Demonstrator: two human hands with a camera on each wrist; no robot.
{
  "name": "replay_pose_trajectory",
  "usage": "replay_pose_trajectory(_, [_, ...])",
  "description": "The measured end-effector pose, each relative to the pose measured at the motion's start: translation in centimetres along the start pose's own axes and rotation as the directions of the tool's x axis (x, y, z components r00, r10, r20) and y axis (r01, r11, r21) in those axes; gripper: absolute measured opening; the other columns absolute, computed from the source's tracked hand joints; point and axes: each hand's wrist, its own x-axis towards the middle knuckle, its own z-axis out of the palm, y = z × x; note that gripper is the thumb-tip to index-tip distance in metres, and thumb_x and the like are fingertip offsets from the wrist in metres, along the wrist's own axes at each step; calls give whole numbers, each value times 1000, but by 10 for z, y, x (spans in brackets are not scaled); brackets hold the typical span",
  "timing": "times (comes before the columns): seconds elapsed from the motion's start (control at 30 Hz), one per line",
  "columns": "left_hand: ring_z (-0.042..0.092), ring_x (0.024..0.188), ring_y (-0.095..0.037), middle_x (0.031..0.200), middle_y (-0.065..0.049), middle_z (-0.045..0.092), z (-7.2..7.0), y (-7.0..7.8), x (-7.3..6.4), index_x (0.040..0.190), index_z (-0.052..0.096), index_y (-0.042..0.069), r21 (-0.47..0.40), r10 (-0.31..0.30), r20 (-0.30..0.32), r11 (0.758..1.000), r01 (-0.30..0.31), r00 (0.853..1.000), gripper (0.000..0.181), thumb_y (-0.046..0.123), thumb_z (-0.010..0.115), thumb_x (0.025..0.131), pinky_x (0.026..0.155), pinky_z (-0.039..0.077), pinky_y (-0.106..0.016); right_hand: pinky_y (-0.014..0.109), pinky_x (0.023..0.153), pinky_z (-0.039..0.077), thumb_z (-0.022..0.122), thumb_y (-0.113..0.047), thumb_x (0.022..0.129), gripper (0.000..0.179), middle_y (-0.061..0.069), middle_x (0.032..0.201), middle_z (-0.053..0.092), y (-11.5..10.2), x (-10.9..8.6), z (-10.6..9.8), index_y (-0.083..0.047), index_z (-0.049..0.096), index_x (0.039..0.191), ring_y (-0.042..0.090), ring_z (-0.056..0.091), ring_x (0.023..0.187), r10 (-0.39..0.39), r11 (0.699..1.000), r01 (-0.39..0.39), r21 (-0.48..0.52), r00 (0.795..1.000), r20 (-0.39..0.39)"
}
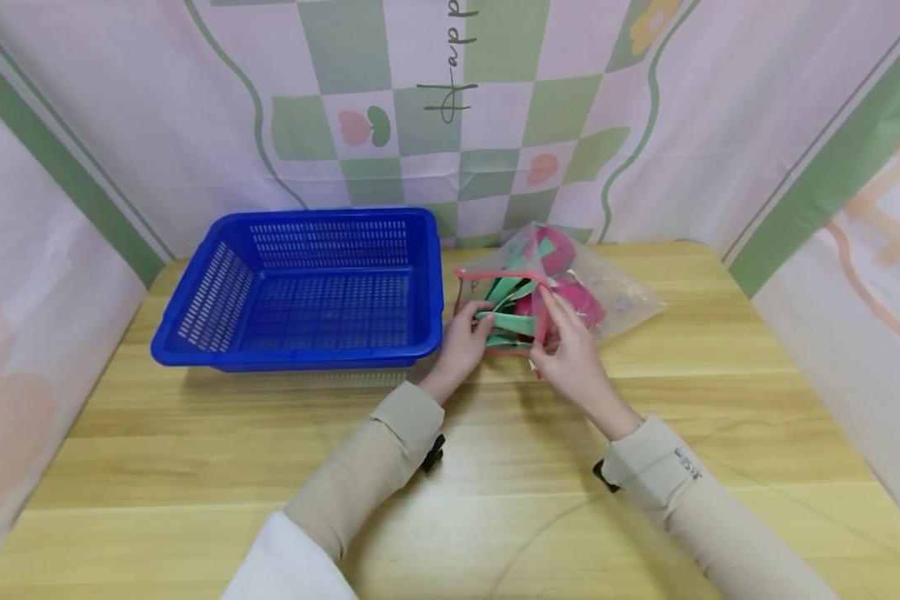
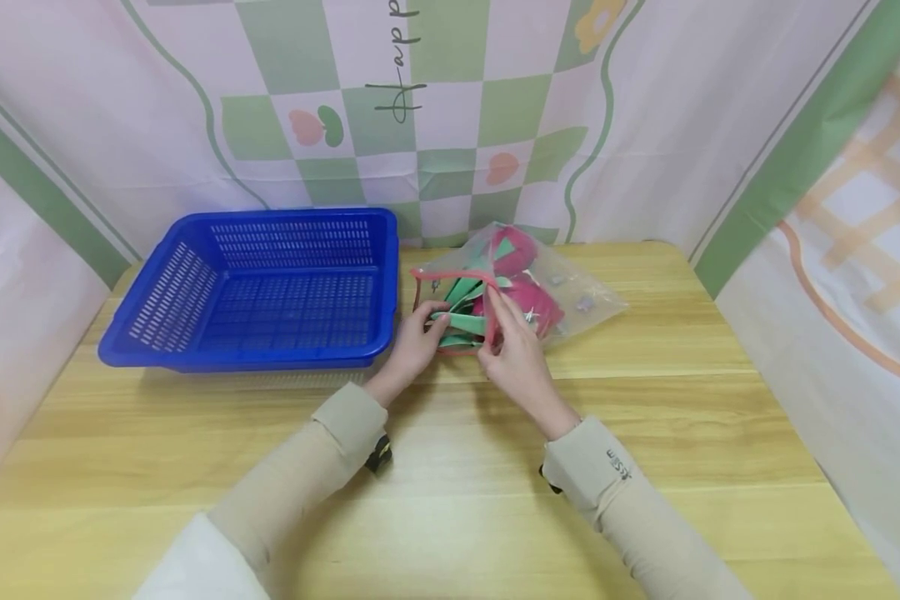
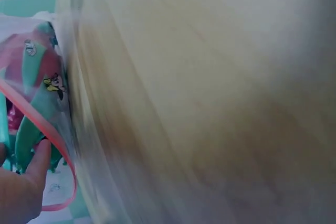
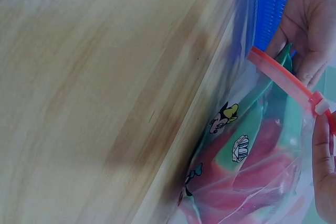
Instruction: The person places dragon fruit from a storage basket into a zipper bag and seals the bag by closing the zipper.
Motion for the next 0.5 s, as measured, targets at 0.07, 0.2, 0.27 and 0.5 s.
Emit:
replay_pose_trajectory(0.07, [60,117,-25,130,-11,62,1,1,0,128,59,12,29,-1,12,1000,1,1000,33,23,54,97,95,51,-38,5,69,44,54,14,77,78,25,149,33,0,0,-1,1,28,148,28,62,80,-1,1000,1,-2,1000,2])
replay_pose_trajectory(0.2, [57,122,-22,134,-6,60,7,2,2,131,58,19,24,-24,-1,999,24,1000,41,30,63,92,99,48,-38,6,69,44,55,14,77,77,26,149,34,0,-1,-1,1,28,148,28,62,80,-10,1000,10,-9,1000,-2])
replay_pose_trajectory(0.27, [57,123,-21,135,-5,59,10,2,2,131,58,19,15,-33,-15,999,33,999,44,30,65,90,100,48,-37,7,69,45,55,14,77,77,26,148,34,0,-1,-1,2,28,148,27,62,79,-15,1000,15,-11,1000,-5])
replay_pose_trajectory(0.5, [69,96,-19,115,-10,70,18,7,4,119,68,8,-12,-25,-98,1000,24,995,38,24,71,85,75,54,-24,7,69,46,55,15,75,77,26,147,37,1,-2,0,3,29,147,24,60,78,-32,999,32,2,999,-22])
